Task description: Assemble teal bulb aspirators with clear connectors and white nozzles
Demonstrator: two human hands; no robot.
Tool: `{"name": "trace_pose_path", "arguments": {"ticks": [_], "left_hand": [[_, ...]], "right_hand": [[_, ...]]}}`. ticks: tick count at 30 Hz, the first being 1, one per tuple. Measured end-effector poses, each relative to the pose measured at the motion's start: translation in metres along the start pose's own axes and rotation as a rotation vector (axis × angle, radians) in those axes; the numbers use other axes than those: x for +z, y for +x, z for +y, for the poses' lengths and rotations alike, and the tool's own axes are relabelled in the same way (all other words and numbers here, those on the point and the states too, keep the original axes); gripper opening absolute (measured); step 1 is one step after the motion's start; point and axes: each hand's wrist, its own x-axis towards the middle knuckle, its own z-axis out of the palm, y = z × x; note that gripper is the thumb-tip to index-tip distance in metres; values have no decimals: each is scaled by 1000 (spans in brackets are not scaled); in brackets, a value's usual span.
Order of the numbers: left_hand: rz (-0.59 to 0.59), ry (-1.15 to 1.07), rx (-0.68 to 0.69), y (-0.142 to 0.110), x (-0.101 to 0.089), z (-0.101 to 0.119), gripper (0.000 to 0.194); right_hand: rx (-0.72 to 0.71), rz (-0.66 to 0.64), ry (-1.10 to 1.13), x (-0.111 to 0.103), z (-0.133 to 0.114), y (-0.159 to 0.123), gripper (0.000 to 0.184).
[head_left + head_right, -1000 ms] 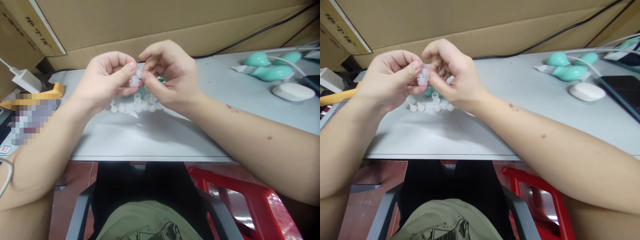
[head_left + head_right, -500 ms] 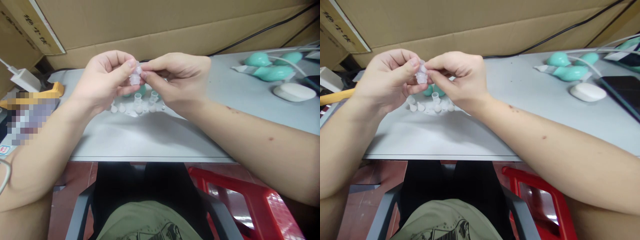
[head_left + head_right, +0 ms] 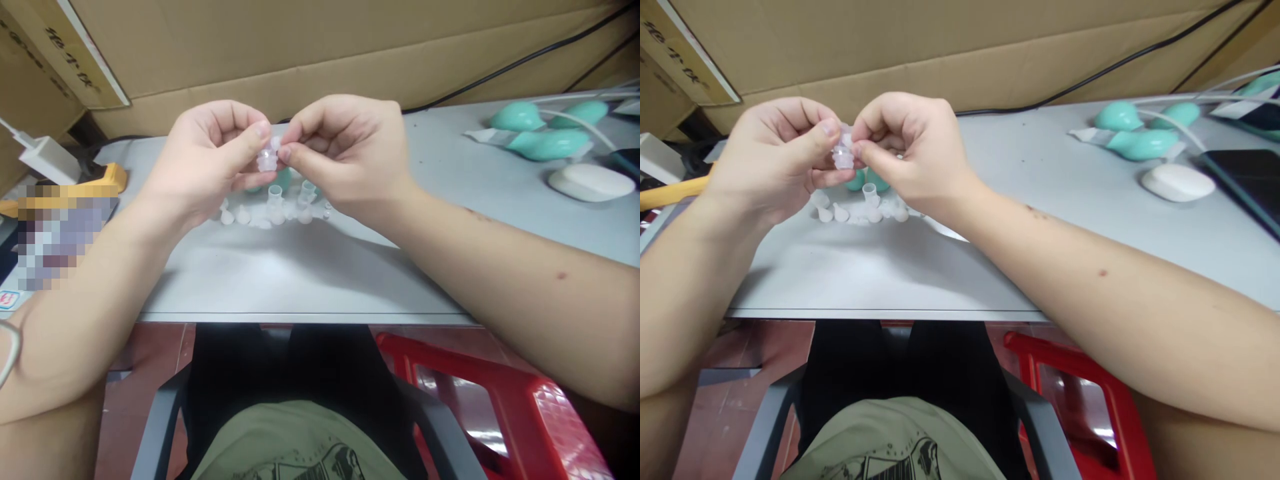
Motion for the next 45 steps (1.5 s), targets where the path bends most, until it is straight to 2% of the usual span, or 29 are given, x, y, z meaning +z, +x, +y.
{"name": "trace_pose_path", "arguments": {"ticks": [3, 6, 10, 14, 19, 25, 29, 32, 36, 38, 42, 45], "left_hand": [[-42, 20, 67, -2, -4, -2, 26], [-64, 61, 105, -3, -8, -3, 25], [-48, 116, 115, -2, -11, -6, 21], [-57, 82, 120, -1, -9, -6, 19], [-43, 118, 113, -3, -7, -5, 24], [-50, 147, 122, -4, -8, -6, 28], [-28, 150, 106, -4, -8, -5, 27], [-38, 136, 115, -4, -7, -5, 25], [-42, 126, 114, -3, -5, -5, 28], [-35, 133, 110, -3, -4, -5, 32], [-46, 145, 101, -2, -3, -7, 29], [-29, 118, 141, -1, -1, -10, 36]], "right_hand": [[-5, 7, 25, 1, 4, 2, 43], [27, 44, -72, 2, 14, -1, 42], [40, 33, -96, 0, 22, -7, 34], [1, 31, -70, -1, 25, -10, 39], [-15, 33, -50, 3, 29, -6, 33], [137, -18, -132, 2, 20, -3, 39], [71, -15, -108, 0, 22, -4, 42], [78, -14, -150, -2, 21, -2, 44], [-45, -45, -192, -7, 6, -2, 17], [-92, -52, -198, -9, -3, -3, 16], [-48, -49, -336, -11, -8, -2, 15], [30, -75, -472, -14, -4, -1, 20]]}}
